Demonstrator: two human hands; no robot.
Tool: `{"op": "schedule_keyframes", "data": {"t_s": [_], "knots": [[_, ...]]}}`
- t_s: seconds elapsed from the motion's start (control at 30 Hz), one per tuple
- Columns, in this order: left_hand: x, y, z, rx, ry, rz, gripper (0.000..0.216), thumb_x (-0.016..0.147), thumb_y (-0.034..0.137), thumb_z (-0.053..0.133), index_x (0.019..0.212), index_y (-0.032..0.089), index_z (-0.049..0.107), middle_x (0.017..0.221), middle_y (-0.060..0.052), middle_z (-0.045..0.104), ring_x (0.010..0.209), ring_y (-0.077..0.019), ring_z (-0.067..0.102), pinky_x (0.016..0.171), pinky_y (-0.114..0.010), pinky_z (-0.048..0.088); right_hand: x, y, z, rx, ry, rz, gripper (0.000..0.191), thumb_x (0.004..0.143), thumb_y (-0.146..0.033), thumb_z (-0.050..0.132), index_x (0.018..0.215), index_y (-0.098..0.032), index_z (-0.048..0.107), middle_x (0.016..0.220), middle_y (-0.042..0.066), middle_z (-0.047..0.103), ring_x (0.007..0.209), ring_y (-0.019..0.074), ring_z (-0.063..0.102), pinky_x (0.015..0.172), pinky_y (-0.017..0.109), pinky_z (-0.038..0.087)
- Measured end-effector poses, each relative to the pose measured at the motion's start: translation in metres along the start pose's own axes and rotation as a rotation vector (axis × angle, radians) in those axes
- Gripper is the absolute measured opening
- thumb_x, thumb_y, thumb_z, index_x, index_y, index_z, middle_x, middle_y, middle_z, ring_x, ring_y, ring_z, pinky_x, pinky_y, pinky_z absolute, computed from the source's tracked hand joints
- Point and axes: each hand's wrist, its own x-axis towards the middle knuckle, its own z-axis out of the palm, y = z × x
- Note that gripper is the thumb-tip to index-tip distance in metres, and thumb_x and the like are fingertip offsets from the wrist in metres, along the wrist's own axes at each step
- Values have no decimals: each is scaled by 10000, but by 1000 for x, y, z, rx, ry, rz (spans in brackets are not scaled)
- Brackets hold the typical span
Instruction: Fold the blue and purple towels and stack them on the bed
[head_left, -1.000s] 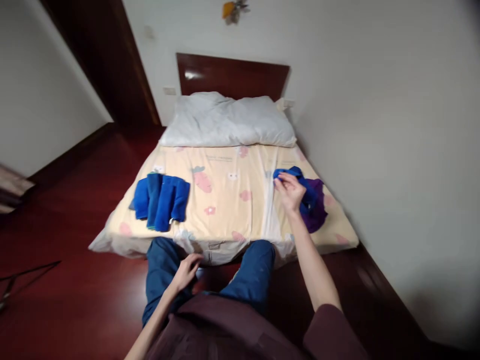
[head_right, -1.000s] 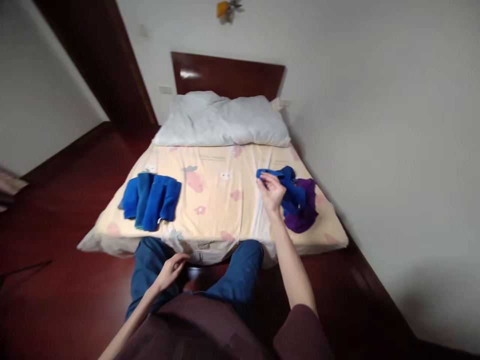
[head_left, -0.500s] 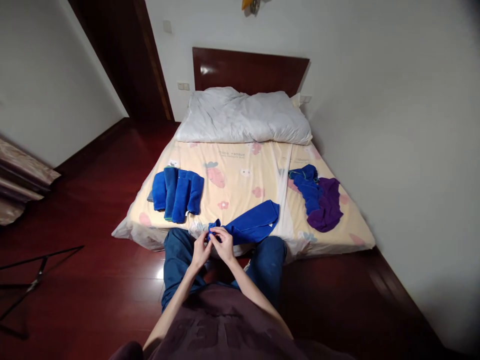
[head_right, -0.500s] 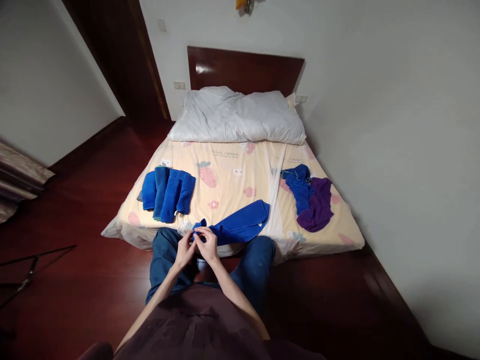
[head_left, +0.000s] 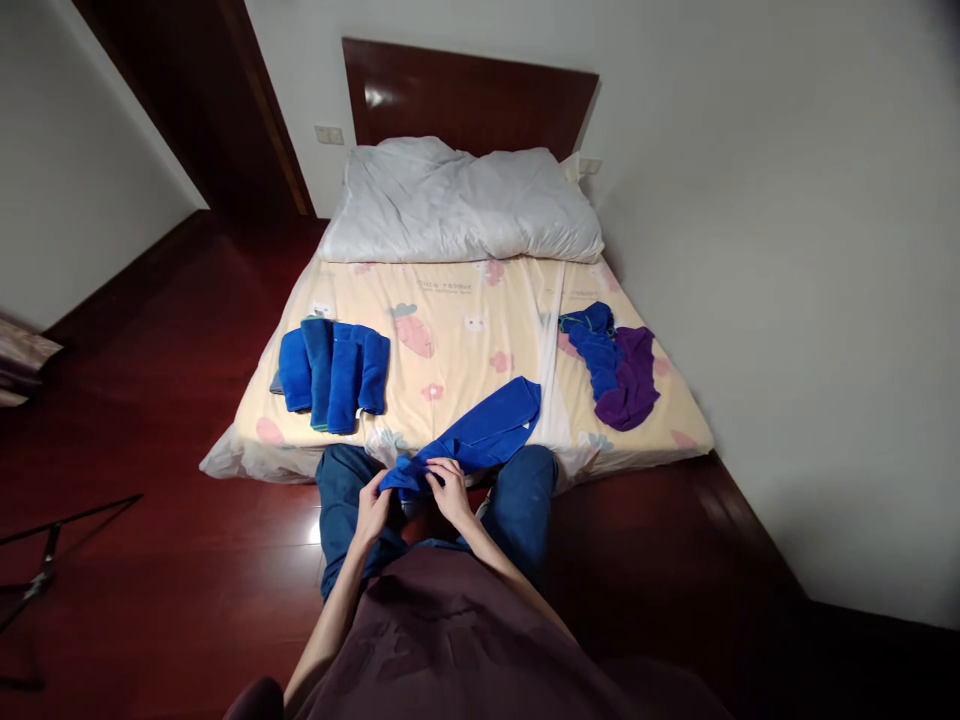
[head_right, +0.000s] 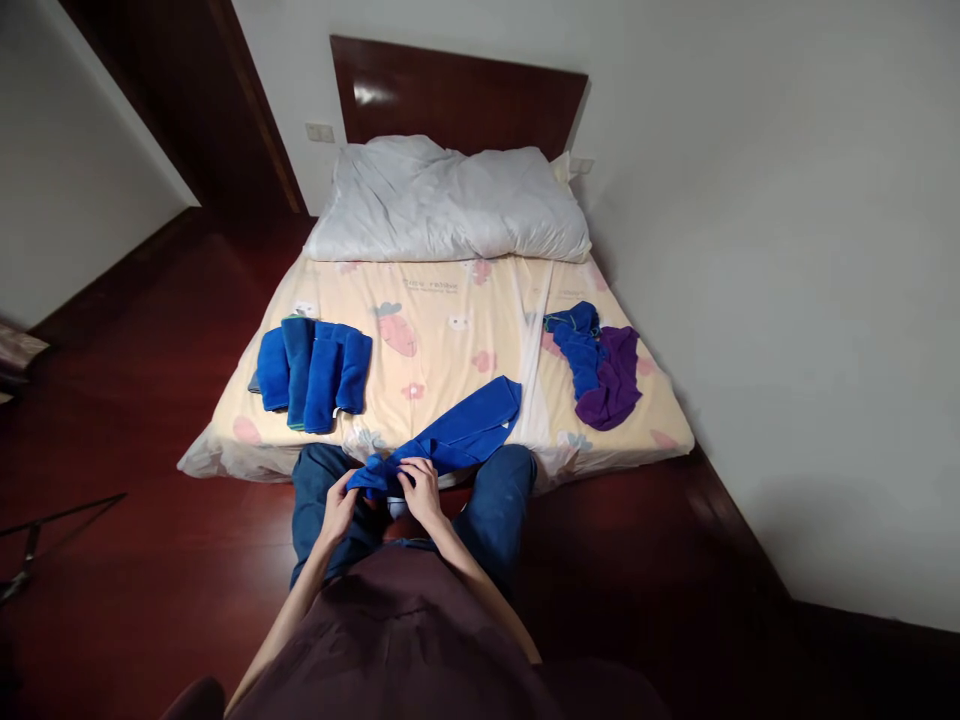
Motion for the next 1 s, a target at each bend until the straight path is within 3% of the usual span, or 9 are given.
{"op": "schedule_keyframes", "data": {"t_s": [0.13, 0.27, 0.57, 0.77, 0.83, 1.0], "knots": [[-4, -4, -15, 84, 155, -8, 448, 900, 501, 542, 1094, 147, 737, 1080, -119, 783, 1035, -285, 719, 955, -385, 570, 14, -22, -11, -6, 82, -5, 272, 1039, -334, 526, 1072, -222, 772, 1067, 124, 782, 1073, 288, 706, 1054, 498, 532], [6, -4, -28, 153, 312, 7, 412, 936, 470, 494, 1119, 171, 710, 1135, -113, 772, 1086, -269, 715, 1016, -383, 557, 22, -43, -28, -1, 3, -89, 267, 1064, -345, 520, 1172, -245, 742, 1180, 92, 784, 1157, 257, 712, 1105, 439, 517], [21, 25, -41, 251, 188, 94, 399, 932, 439, 524, 1175, 174, 699, 1093, -95, 770, 994, -241, 719, 926, -337, 557, 4, -52, -12, 0, -200, -137, 271, 1078, -322, 528, 1280, -266, 700, 1311, 77, 744, 1243, 223, 689, 1129, 404, 527], [24, 44, -37, 283, 142, 105, 394, 893, 503, 572, 956, 161, 758, 830, -45, 750, 738, -188, 666, 732, -263, 535, -10, -42, -7, 25, -372, -172, 82, 980, -312, 711, 973, -243, 755, 1364, 83, 714, 1300, 241, 649, 1155, 449, 516], [23, 48, -36, 282, 159, 125, 404, 902, 504, 558, 928, 158, 764, 786, -41, 739, 687, -179, 647, 688, -257, 526, -10, -39, -6, 63, -320, -143, 115, 977, -332, 716, 1044, -245, 749, 1358, 89, 710, 1295, 236, 650, 1156, 438, 514], [15, 66, -41, 262, 155, 199, 396, 936, 488, 546, 919, 174, 786, 848, -58, 781, 766, -201, 714, 728, -266, 564, 8, -46, -9, 75, 3, -102, 376, 963, -302, 700, 1334, -246, 668, 1389, 119, 676, 1335, 239, 617, 1192, 438, 480]]}}
